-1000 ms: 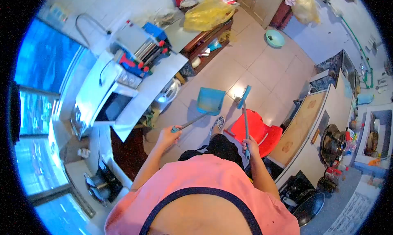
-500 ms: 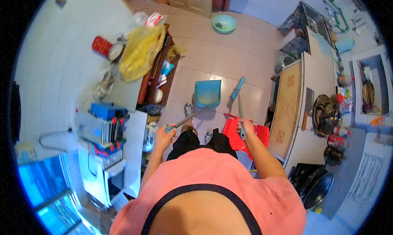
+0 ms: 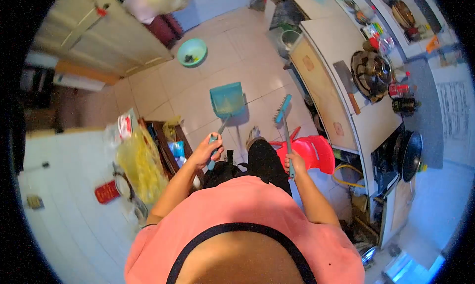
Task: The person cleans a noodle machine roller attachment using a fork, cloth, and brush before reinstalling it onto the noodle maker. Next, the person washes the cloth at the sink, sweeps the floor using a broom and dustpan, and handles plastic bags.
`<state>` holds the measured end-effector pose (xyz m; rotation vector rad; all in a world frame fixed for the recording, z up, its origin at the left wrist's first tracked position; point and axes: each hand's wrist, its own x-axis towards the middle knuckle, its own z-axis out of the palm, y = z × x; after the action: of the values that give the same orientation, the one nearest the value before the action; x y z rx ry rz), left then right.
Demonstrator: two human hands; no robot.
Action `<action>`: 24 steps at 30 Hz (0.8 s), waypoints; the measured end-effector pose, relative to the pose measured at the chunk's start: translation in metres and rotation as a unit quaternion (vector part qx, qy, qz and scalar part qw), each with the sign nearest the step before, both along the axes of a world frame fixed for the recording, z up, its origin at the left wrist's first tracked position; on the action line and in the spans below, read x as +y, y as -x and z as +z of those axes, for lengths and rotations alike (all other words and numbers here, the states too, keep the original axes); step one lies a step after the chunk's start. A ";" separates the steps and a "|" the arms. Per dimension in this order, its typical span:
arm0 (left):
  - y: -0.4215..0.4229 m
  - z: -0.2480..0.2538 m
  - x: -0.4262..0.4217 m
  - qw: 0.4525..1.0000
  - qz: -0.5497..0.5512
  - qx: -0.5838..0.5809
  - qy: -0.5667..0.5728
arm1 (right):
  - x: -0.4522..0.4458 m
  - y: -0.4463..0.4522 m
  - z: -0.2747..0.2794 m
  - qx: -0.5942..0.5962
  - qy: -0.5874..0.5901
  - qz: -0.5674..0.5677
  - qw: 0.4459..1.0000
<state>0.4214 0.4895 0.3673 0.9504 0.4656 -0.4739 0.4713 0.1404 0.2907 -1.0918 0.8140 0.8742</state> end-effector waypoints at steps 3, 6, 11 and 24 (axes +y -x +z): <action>-0.086 0.002 0.001 0.997 -0.063 -0.020 -0.034 | -0.007 -0.010 -0.028 -0.010 -0.012 -0.033 0.999; -0.173 -0.002 -0.006 0.988 -0.121 -0.052 -0.081 | -0.007 -0.045 -0.039 -0.025 -0.020 -0.038 0.999; -0.300 -0.015 -0.028 0.922 -0.287 -0.131 -0.225 | -0.015 -0.108 -0.057 0.010 -0.002 -0.088 0.996; -0.488 -0.086 -0.065 0.367 -0.726 -0.253 -0.523 | 0.061 -0.164 -0.021 0.022 0.049 -0.160 0.986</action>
<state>0.9092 0.4249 0.2809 2.6303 -1.0927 -1.4810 0.6350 0.2016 0.2698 -0.9942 1.0450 0.5941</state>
